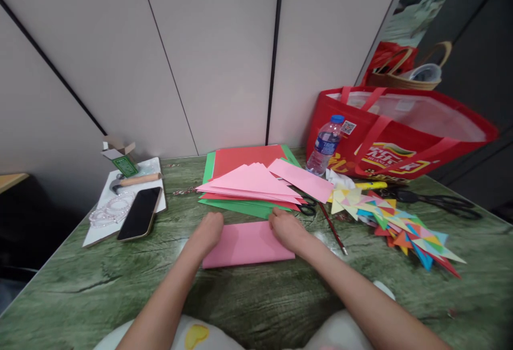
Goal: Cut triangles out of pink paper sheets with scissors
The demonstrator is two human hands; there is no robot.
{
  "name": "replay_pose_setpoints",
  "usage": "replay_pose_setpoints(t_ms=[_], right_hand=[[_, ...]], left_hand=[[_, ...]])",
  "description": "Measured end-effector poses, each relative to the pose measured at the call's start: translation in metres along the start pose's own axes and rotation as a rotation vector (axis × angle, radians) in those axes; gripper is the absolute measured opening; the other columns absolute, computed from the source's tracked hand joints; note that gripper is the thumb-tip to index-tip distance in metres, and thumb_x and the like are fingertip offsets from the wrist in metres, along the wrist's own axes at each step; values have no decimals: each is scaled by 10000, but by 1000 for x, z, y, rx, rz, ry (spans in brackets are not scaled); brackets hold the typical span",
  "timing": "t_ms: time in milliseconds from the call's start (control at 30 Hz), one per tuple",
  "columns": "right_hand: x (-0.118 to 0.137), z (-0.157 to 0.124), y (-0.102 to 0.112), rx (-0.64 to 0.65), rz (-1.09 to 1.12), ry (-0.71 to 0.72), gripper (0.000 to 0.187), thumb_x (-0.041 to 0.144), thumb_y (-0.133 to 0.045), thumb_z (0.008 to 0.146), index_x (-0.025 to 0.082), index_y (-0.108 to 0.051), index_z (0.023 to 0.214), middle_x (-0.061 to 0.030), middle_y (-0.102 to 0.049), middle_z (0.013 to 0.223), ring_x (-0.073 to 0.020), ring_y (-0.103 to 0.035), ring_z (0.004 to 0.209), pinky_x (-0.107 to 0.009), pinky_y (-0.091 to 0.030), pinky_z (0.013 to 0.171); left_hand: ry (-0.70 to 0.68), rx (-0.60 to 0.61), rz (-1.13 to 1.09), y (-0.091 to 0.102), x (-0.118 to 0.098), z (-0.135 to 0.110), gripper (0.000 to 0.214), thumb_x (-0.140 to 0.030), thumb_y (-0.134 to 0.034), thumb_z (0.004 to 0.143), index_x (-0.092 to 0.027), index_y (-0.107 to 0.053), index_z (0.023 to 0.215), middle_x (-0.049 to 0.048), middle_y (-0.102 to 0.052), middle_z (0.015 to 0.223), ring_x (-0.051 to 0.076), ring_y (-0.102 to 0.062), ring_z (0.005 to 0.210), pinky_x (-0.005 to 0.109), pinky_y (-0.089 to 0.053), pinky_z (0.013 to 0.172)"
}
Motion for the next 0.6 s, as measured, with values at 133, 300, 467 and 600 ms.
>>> replay_pose_setpoints(t_ms=[133, 300, 467, 600], right_hand=[[10, -3, 5, 12, -3, -57, 244, 213, -529, 853, 66, -636, 1016, -198, -644, 1034, -274, -611, 955, -319, -436, 793], [23, -3, 5, -13, -1, -148, 422, 382, -619, 802, 41, -615, 1050, -238, -623, 1062, -327, -585, 990, -368, -458, 770], [23, -3, 0, -50, 28, -144, 391, 321, -626, 804, 24, -598, 1056, -257, -598, 1059, -346, -558, 1000, -388, -454, 746], [22, -3, -5, -48, 87, -7, 227, 188, -566, 835, 78, -610, 1029, -195, -604, 1035, -290, -537, 1005, -359, -420, 793]], left_hand=[[-7, -17, 54, 3, -13, -5, 325, -297, -550, 871, -160, -539, 1166, 94, -572, 1165, 221, -592, 975, 420, -508, 799], [-11, -53, 125, 4, -39, -13, 319, -304, -553, 869, -133, -555, 1138, 106, -587, 1135, 224, -593, 970, 426, -498, 811], [-36, -105, 136, -8, -53, -18, 341, -319, -540, 856, -45, -610, 1048, 219, -620, 951, 326, -572, 996, 417, -464, 792], [-14, -126, 131, -19, -57, -15, 454, -386, -529, 842, -31, -567, 1122, 285, -564, 1033, 369, -584, 928, 456, -471, 693]])
Point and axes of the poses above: each hand's wrist, its own z-axis towards the middle knuckle, its own y-axis out of the back of the hand, x = y × z, the point moved 2 cm from there along z, towards the middle knuckle
